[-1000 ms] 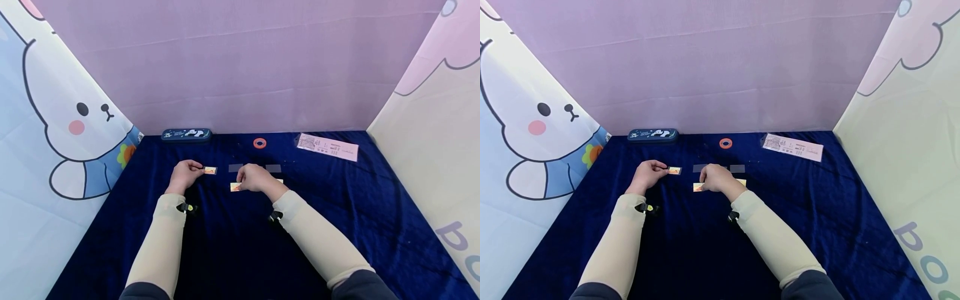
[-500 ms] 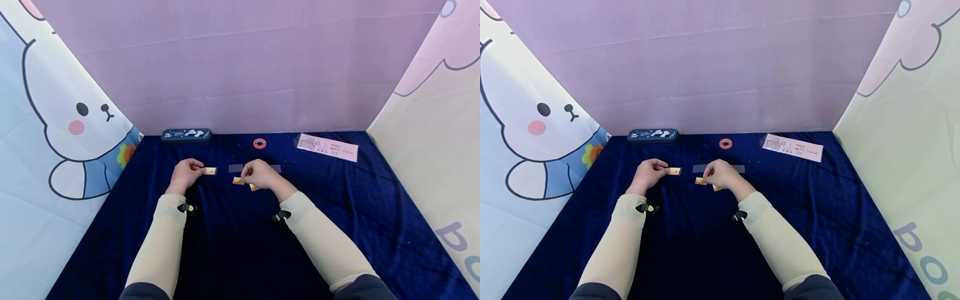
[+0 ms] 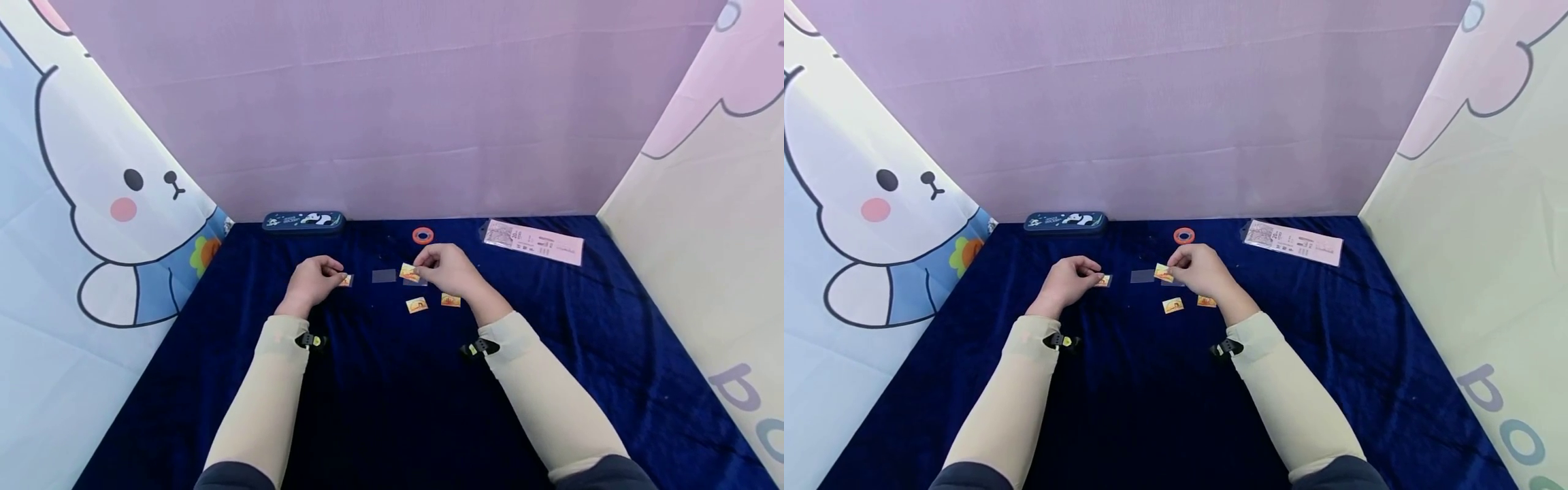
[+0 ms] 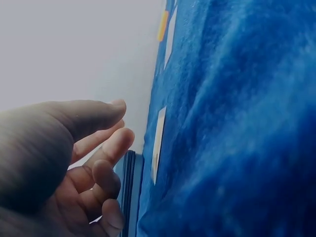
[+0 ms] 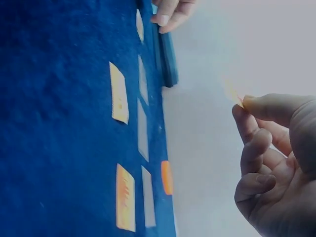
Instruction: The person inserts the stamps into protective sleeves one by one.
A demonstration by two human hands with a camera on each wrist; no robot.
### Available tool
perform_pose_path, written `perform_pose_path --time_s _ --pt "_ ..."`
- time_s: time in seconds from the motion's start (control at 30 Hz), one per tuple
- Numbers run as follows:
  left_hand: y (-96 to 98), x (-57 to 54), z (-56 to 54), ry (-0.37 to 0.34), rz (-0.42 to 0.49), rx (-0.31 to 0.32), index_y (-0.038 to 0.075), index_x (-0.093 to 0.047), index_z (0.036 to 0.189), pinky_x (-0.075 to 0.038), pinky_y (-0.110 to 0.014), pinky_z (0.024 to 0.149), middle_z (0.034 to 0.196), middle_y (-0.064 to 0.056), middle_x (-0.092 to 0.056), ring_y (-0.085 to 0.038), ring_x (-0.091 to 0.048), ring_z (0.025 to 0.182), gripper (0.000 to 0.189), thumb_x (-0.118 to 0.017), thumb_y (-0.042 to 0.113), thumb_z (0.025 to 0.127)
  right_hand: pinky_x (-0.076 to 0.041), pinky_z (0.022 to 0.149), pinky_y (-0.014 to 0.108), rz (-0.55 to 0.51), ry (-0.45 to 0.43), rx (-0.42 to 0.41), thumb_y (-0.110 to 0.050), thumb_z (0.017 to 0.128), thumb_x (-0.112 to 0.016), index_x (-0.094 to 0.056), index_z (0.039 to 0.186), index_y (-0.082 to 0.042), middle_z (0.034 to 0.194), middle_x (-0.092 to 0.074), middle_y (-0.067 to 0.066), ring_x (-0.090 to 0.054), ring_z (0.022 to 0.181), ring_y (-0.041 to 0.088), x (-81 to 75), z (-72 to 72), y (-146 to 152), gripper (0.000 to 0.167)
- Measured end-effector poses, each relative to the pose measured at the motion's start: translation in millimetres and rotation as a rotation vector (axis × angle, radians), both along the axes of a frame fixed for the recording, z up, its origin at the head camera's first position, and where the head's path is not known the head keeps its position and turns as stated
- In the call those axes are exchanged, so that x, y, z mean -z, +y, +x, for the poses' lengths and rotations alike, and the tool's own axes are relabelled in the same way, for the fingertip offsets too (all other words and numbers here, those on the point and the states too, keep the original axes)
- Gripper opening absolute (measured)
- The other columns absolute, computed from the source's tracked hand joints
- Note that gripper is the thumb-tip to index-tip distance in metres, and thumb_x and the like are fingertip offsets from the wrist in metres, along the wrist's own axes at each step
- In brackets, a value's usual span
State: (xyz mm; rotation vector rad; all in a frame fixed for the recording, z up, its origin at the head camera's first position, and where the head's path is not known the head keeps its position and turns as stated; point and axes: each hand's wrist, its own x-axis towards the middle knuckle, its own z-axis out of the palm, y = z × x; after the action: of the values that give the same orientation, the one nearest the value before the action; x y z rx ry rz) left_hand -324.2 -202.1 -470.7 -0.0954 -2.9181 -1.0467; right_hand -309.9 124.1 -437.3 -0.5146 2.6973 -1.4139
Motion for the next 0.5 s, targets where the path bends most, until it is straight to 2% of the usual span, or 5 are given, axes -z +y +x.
perform_pose_path --time_s 0.17,0.37,0.5 --pt "10.0 2.4 -3.0 0.002 -0.018 0.041 0.017 -0.075 0.108 -0.053 -0.045 0.084 0.095 0.001 -0.075 -0.022 -0.069 0.089 0.017 -0.078 0.03 0.096 -0.05 0.065 0.036 -0.027 0.046 0.061 -0.021 0.099 -0.076 -0.079 0.108 -0.016 0.095 -0.073 0.001 -0.062 0.073 0.021 -7.3 -0.9 14.8 0.011" --pt "24.0 4.3 -8.7 0.015 -0.05 0.091 0.018 -0.076 0.111 -0.052 -0.047 0.09 0.099 0.002 -0.074 -0.023 -0.068 0.095 0.021 -0.079 0.03 0.095 -0.047 0.061 0.037 -0.044 0.117 0.118 -0.023 0.098 -0.077 -0.08 0.104 -0.018 0.09 -0.073 0.003 -0.059 0.07 0.024 -17.3 0.0 33.3 0.008" --pt "34.2 6.2 -11.6 0.006 -0.079 0.127 0.019 -0.075 0.113 -0.052 -0.046 0.093 0.103 0.002 -0.074 -0.022 -0.068 0.099 0.022 -0.079 0.031 0.095 -0.047 0.062 0.036 -0.05 0.114 0.149 -0.024 0.1 -0.075 -0.08 0.104 -0.018 0.091 -0.071 0.003 -0.059 0.073 0.024 -21.2 0.3 44.6 0.009"
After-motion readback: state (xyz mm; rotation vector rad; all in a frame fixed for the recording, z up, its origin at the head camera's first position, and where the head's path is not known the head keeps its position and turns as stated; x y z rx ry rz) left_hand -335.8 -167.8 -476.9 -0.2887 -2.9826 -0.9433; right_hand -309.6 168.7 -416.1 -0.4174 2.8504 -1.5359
